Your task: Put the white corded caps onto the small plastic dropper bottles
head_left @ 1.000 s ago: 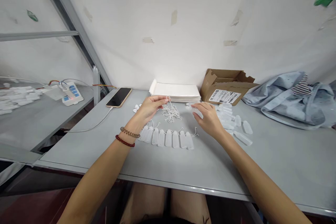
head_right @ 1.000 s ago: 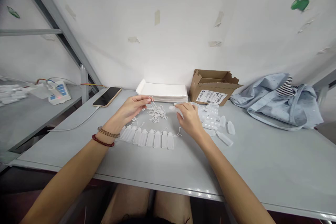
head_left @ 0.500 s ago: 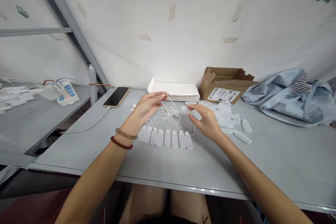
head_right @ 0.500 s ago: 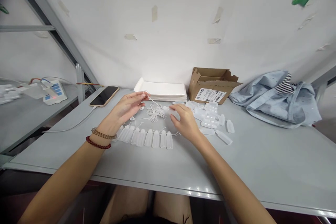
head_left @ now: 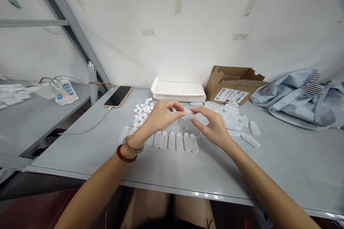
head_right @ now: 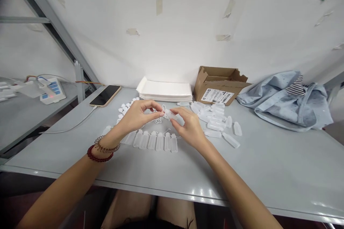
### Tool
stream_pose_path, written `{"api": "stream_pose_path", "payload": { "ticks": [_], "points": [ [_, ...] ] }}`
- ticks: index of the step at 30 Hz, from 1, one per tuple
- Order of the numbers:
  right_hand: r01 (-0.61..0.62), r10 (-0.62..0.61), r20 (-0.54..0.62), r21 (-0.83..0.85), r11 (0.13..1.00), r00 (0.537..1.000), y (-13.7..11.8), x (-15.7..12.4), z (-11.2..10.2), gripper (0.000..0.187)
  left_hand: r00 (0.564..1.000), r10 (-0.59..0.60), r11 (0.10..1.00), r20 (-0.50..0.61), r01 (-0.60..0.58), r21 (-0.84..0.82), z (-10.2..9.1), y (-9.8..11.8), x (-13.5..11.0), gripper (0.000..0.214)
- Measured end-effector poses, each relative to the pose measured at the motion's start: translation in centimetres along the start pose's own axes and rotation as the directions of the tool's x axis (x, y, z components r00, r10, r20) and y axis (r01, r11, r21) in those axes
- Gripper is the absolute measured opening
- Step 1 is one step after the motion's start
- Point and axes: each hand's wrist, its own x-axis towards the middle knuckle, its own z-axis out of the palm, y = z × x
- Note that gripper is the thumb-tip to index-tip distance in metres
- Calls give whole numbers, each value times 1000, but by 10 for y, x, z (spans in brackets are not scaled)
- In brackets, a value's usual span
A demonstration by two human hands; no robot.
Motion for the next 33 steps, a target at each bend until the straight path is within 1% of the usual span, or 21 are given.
{"api": "stream_pose_path", "payload": {
  "ticks": [3,5,13,17,21,23,30,33],
  "points": [
    [21,-21,21,11,1000,1000,-1,0,0,20,998,-54,996,19,55,-70,-2,-3,1,21],
    [28,-29,32,25,999,999,-2,0,1,21,997,-64,994,39,67,-91,-4,-6,2,23],
    [59,-59,19,25,998,998,-3,-1,1,23,995,-62,991,82,71,-111,-4,-5,1,19],
    [100,-100,-3,-13,995,995,-3,-2,2,23,997,-46,994,66,52,-93,-3,-4,1,18],
    [207,-215,-52,-132,969,975,1,-4,5,24,999,-15,998,51,18,-65,-1,-5,2,18],
    [242,-257,-72,-176,954,964,3,-4,6,25,998,-7,999,55,10,-52,-1,-5,1,18],
    [305,-331,-106,-204,930,938,4,-5,8,29,998,-1,998,66,4,-56,0,-6,0,22],
    [289,-315,-105,-206,935,943,3,-5,8,29,996,1,999,92,4,-46,1,-9,0,25]
  ]
}}
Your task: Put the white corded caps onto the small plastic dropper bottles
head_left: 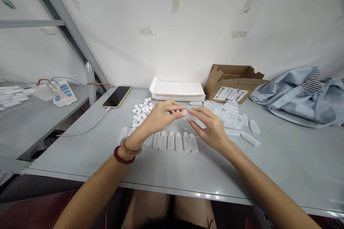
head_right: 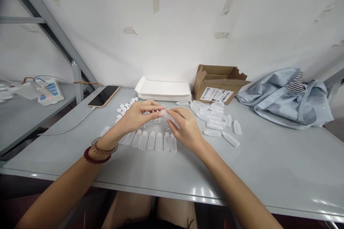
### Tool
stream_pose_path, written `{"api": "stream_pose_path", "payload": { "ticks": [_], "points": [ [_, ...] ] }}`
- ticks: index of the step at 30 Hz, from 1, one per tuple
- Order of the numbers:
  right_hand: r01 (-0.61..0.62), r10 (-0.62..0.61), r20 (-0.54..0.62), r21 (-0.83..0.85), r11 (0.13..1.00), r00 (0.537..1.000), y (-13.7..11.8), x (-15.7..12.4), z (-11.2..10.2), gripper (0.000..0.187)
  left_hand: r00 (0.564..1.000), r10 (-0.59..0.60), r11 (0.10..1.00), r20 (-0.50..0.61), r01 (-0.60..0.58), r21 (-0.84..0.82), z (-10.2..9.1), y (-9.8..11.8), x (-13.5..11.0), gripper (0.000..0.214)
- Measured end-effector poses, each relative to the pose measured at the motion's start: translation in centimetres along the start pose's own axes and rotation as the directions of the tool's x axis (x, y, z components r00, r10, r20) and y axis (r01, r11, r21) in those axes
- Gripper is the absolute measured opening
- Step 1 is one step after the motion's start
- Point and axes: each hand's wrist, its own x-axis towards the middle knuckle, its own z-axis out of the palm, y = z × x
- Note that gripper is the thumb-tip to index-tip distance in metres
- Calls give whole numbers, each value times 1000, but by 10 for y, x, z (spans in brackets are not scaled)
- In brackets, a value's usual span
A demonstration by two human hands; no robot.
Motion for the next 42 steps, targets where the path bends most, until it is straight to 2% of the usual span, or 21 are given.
{"api": "stream_pose_path", "payload": {
  "ticks": [6,12,17,24,28,30,31,34,36,37,42],
  "points": [
    [-93,89,45,112,989,995,-7,2,-2,22,998,-47,999,47,47,-2,1,0,0,28],
    [-228,209,115,191,955,971,-14,6,-7,30,996,16,996,93,-7,-90,-2,9,0,25],
    [-228,208,114,211,951,971,-15,7,-8,32,996,21,990,84,-10,-138,-2,12,-1,26],
    [-180,163,85,263,948,983,-14,5,-4,32,996,8,999,89,-5,-33,1,11,-2,24],
    [-271,253,98,317,909,962,-14,6,-7,28,989,-60,995,132,70,-70,-4,6,0,32],
    [-383,359,137,392,836,923,-14,8,-9,26,989,-100,984,110,114,-133,-7,3,2,39],
    [-450,418,173,450,772,892,-13,10,-10,25,990,-110,977,87,123,-172,-8,2,2,42],
    [-606,561,313,641,471,766,-12,13,-13,25,996,-84,970,27,87,-228,-7,2,3,39],
    [-647,610,387,707,286,692,-11,15,-13,26,999,-35,983,3,35,-183,-4,3,2,31],
    [-654,620,413,723,223,667,-11,15,-13,27,1000,-4,989,-3,3,-149,-2,4,1,27],
    [-672,608,513,739,46,606,-9,16,-13,25,976,206,977,-76,-201,68,12,6,-3,33]
  ]
}}
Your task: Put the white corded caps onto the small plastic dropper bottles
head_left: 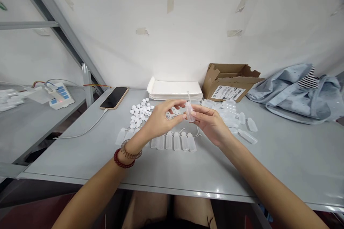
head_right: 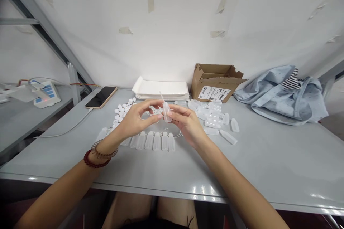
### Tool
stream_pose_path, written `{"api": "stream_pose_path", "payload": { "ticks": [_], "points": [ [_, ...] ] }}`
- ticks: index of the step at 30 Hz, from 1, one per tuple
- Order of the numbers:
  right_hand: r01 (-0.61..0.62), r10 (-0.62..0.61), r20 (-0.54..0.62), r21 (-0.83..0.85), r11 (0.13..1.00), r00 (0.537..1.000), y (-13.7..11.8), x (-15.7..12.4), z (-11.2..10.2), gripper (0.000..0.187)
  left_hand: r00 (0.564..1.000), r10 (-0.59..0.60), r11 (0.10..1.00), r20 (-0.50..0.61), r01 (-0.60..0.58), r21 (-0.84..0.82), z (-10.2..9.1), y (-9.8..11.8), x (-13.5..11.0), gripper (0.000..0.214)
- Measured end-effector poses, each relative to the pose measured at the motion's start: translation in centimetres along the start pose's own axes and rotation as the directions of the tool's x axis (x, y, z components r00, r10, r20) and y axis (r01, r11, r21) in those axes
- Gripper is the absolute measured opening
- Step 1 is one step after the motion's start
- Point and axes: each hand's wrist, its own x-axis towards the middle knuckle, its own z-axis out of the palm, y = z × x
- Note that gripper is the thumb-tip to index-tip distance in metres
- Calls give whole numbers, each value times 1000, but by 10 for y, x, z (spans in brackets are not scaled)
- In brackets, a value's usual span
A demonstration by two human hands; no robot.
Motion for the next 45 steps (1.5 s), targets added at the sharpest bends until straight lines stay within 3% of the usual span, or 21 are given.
{"api": "stream_pose_path", "payload": {
  "ticks": [5,12,18,23,28,32,35,40,45],
  "points": [
    [-39,39,6,78,996,999,2,0,1,23,980,138,980,-141,-114,166,12,-1,-3,34],
    [-52,55,-23,104,993,998,5,1,1,22,947,297,923,-123,-252,289,14,-5,-4,33],
    [-58,61,-33,101,993,998,3,1,0,28,941,332,899,-73,-291,327,15,-9,-5,40],
    [-70,70,-5,111,991,998,1,1,1,27,951,295,909,-96,-248,336,19,-10,-6,53],
    [-81,74,65,120,989,995,3,0,1,25,980,170,948,-98,-136,287,23,-12,-8,70],
    [-91,82,72,141,986,994,3,-1,1,24,988,126,965,-93,-100,243,21,-6,-7,61],
    [-116,98,120,156,981,988,2,-1,1,22,983,159,957,-91,-131,259,20,-2,-6,51],
    [-91,76,154,92,992,985,1,0,0,18,945,316,894,-91,-264,362,21,-4,-7,43],
    [48,-49,-14,-43,998,999,3,1,-2,23,924,381,833,-23,-332,443,20,-10,-7,40]
  ]
}}
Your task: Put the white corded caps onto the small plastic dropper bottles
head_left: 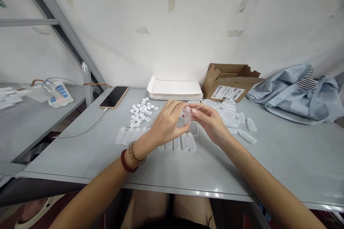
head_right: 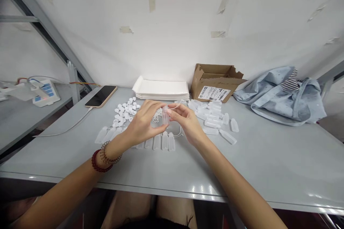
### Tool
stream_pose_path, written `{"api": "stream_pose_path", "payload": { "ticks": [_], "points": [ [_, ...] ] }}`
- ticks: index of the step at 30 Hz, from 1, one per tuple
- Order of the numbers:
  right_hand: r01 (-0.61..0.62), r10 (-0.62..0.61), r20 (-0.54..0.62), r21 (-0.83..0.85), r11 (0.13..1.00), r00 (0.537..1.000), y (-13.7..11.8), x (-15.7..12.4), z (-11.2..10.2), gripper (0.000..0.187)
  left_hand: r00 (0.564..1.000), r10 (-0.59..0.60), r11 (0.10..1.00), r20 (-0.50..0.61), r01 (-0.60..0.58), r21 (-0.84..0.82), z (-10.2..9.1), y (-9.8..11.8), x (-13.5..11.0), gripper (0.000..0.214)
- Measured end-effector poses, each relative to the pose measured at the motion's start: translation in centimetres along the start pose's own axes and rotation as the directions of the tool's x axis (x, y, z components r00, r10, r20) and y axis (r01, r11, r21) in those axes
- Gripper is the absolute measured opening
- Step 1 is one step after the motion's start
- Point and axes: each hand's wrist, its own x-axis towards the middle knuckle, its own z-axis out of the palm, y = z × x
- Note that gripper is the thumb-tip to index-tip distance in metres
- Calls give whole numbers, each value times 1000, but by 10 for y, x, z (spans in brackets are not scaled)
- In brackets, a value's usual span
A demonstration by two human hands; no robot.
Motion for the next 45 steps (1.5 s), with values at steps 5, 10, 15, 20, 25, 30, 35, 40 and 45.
{"api": "stream_pose_path", "payload": {
  "ticks": [5,10,15,20,25,30,35,40,45],
  "points": [
    [52,-63,-108,-98,994,992,3,0,-1,23,997,-18,1000,81,17,23,-1,3,0,41],
    [52,-71,-133,-139,989,989,0,2,-4,19,990,-82,997,115,81,7,3,7,0,43],
    [-53,45,-46,-181,982,998,-8,6,-15,16,980,-167,976,106,180,-122,8,11,1,45],
    [-135,187,136,-320,938,973,-20,9,-39,25,955,-236,941,178,270,-204,11,16,3,45],
    [-130,286,273,-474,871,919,-35,8,-75,67,926,-194,947,324,264,-186,16,21,0,43],
    [40,126,195,-677,735,973,-42,4,-70,50,903,-181,957,390,253,-144,19,25,-3,43],
    [115,70,203,-772,626,977,-38,2,-47,34,913,-150,962,379,223,-157,20,25,-4,42],
    [38,169,247,-661,749,954,-35,2,-46,38,960,-84,975,267,134,-176,19,24,-4,43],
    [31,160,276,-578,816,948,-35,2,-47,37,980,-47,979,191,83,-187,20,22,-3,46]
  ]
}}
